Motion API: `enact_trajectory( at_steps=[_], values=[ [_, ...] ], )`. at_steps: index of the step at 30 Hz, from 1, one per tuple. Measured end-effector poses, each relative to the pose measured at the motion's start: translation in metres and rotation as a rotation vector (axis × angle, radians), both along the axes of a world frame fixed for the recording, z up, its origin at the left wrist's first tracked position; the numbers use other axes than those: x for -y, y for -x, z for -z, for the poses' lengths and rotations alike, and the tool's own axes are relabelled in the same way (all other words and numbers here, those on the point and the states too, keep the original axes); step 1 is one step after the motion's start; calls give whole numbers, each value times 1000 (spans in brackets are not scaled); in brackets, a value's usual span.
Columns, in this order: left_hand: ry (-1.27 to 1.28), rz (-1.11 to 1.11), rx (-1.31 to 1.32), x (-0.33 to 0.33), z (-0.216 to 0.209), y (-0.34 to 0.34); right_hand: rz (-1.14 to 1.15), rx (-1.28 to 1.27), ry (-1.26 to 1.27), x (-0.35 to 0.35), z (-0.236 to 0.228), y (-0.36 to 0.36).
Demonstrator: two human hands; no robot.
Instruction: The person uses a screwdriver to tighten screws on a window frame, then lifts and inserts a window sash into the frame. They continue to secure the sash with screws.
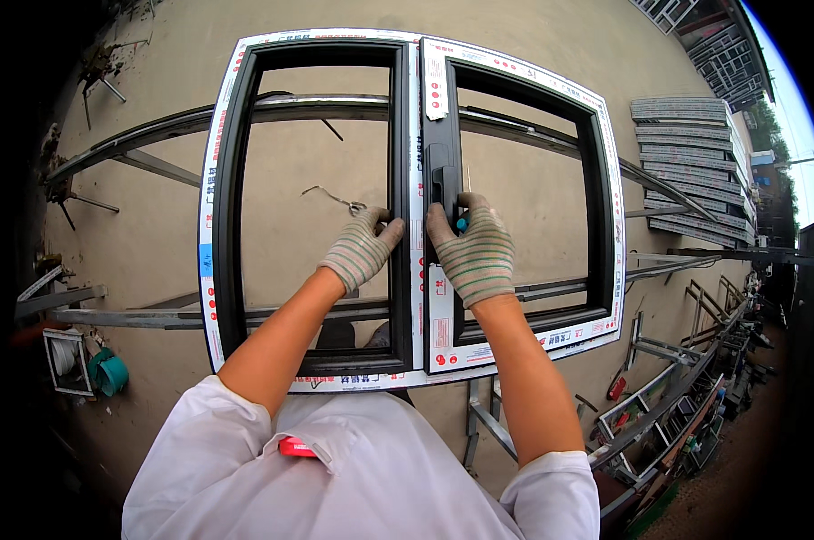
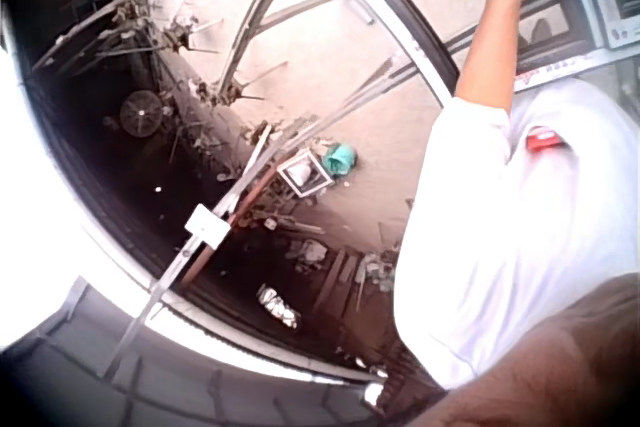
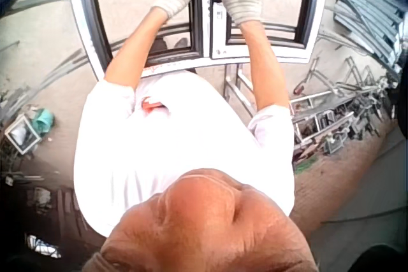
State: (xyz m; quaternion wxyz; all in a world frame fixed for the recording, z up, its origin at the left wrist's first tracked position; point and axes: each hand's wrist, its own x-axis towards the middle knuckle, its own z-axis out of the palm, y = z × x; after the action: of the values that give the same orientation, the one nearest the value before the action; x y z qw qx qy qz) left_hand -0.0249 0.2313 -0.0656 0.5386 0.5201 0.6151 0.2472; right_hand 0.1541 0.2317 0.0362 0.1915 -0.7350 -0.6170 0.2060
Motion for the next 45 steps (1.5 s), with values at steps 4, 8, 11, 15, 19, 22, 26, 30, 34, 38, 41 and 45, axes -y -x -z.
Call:
enact_trajectory(
  at_steps=[4, 8, 11, 15, 19, 22, 26, 30, 34, 38, 41, 45],
  values=[
    [-40, -79, -25, -61, -12, 3, 75, 45, -4, -12, -2, 19],
    [-191, -164, -23, -116, 4, -4, 104, 28, 49, -19, -9, 22],
    [-206, -186, 33, -140, 7, -9, 84, -6, 20, -24, -5, 20],
    [-144, -183, 111, -154, 11, -11, 150, -58, 50, -25, -22, 30],
    [-146, -200, 128, -152, 11, -8, 146, -39, 35, -24, -22, 27],
    [-217, -269, 128, -159, 17, -12, 164, -43, 58, -26, -24, 32],
    [-277, -333, 145, -170, 23, -21, 220, -78, 87, -25, -24, 28],
    [-239, -312, 127, -183, 14, -17, 233, -53, 70, -24, -24, 30],
    [-274, -255, 117, -195, 12, -8, 230, -3, 63, -25, -23, 31],
    [-377, -317, 118, -214, 17, -15, 221, 13, 72, -27, -27, 35],
    [-396, -278, 83, -232, 20, -16, 220, 18, 63, -27, -24, 34],
    [-342, -173, 70, -240, 15, -12, 257, 36, 86, -27, -25, 35]
  ],
)
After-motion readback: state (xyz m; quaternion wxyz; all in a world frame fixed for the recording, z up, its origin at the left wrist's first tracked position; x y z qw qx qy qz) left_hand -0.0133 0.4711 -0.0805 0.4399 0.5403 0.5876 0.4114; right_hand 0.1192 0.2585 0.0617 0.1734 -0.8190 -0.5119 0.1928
